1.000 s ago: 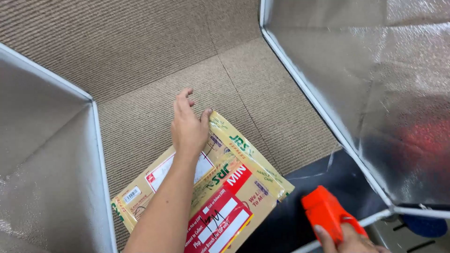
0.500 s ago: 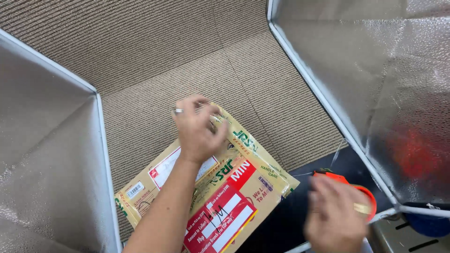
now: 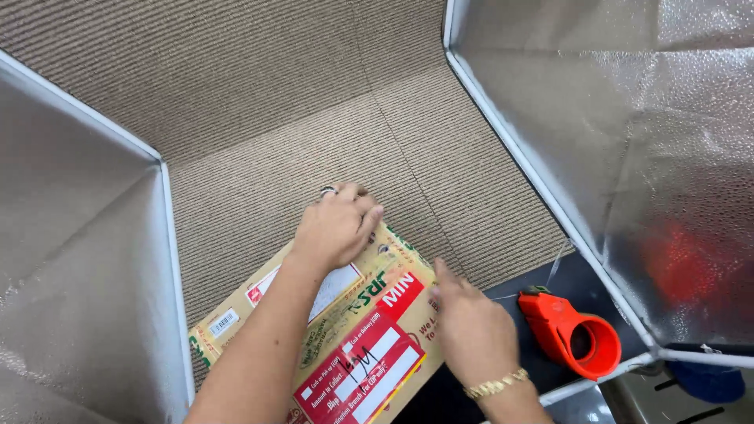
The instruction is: Packing black caps into cardboard boxes and sealing them with tape.
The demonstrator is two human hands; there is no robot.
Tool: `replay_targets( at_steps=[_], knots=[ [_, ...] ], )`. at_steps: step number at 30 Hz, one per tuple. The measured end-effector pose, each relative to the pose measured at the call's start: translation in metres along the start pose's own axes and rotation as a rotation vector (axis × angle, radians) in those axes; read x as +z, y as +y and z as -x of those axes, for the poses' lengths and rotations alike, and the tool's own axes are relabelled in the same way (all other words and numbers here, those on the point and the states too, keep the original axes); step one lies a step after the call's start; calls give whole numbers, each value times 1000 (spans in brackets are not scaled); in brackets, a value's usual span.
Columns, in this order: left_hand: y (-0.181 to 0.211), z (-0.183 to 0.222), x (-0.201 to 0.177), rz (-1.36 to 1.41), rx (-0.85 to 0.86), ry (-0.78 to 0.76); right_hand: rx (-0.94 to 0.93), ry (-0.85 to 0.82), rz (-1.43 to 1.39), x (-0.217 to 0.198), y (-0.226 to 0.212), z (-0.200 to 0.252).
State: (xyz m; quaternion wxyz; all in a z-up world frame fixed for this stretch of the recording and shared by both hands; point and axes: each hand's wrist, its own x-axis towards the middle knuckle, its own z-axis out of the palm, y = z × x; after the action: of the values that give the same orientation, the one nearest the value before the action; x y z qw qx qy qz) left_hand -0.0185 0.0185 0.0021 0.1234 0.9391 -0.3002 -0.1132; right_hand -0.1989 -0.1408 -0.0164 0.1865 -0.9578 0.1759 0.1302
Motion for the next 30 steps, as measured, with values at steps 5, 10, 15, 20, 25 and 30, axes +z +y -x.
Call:
replay_targets(
  at_steps=[5, 10, 15, 20, 25, 30],
  knots=[
    [-8, -18, 14, -21, -125, 44, 140, 98, -700, 20, 34, 19],
    [13, -1, 2, 37, -92, 225, 239, 117, -975, 23, 28, 23],
    [29, -1, -18, -62, -169, -65, 150, 286, -934, 46, 33, 25],
    [19, -18, -4, 16, -394, 6, 50, 440, -987, 71, 37, 15],
    [21, -20, -5, 165, -539, 73, -87, 521, -1174, 82, 30, 11],
    [19, -18, 4, 254, -681, 329, -131, 626, -1171, 93, 33, 2]
  ],
)
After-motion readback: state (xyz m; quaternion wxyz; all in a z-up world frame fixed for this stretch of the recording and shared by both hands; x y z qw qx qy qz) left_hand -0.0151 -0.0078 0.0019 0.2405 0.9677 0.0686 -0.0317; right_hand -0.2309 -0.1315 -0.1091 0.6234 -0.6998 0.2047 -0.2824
